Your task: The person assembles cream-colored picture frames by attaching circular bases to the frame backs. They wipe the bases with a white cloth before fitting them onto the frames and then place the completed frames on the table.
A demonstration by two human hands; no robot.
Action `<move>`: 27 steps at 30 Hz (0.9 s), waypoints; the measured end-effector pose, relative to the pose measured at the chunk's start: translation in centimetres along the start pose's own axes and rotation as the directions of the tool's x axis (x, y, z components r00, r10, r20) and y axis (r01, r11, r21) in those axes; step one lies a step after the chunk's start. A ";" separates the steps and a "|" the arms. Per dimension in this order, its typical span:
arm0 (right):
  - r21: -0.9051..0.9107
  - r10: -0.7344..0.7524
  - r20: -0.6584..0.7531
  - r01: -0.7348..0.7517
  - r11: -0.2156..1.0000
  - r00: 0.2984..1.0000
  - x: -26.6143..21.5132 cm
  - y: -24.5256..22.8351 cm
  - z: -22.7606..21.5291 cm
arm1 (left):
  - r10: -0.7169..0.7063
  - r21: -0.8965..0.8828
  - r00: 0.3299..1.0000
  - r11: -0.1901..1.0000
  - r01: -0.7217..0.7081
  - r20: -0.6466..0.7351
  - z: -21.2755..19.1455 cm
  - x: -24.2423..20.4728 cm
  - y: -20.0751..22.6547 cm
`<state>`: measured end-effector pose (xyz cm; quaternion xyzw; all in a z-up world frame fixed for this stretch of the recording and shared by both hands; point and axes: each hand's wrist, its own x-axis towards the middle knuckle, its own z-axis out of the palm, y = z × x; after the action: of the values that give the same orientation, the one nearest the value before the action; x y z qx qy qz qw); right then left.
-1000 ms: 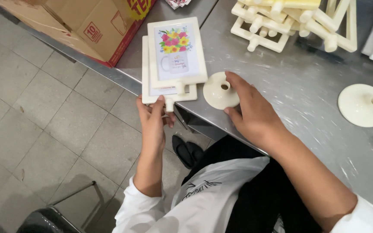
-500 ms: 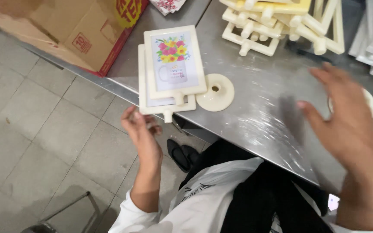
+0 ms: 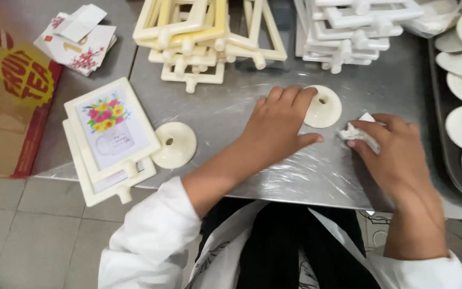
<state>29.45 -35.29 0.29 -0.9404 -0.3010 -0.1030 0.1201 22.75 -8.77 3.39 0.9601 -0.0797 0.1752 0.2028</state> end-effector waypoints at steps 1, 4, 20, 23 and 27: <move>-0.001 0.013 -0.007 -0.013 1.000 1.000 -0.1 -0.1 0.2 | 0.014 -0.001 1.000 1.000 -0.014 0.004 1.1 1.9 -0.6; 0.216 0.026 -0.112 -0.001 0.976 0.993 0.0 -0.2 0.1 | -0.170 0.174 0.935 0.977 0.120 0.312 3.5 6.1 -1.7; 0.407 -0.010 -0.182 0.085 0.909 0.983 1.7 -5.5 1.0 | -0.104 -0.484 0.893 0.810 0.332 0.439 2.3 4.8 2.3; 0.463 0.082 -0.287 0.064 0.884 0.954 1.1 -5.2 -0.1 | -0.132 -0.786 0.907 0.459 0.413 0.399 3.7 3.7 3.1; 0.622 0.274 -0.516 0.135 0.771 0.812 1.8 -3.7 -1.1 | -0.167 -0.920 0.921 0.120 0.374 0.353 4.6 3.4 4.5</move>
<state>28.56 -31.77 2.40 -0.7776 -0.2292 -0.2722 0.5184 26.32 -15.08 2.33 0.6135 -0.0130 -0.0356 0.7888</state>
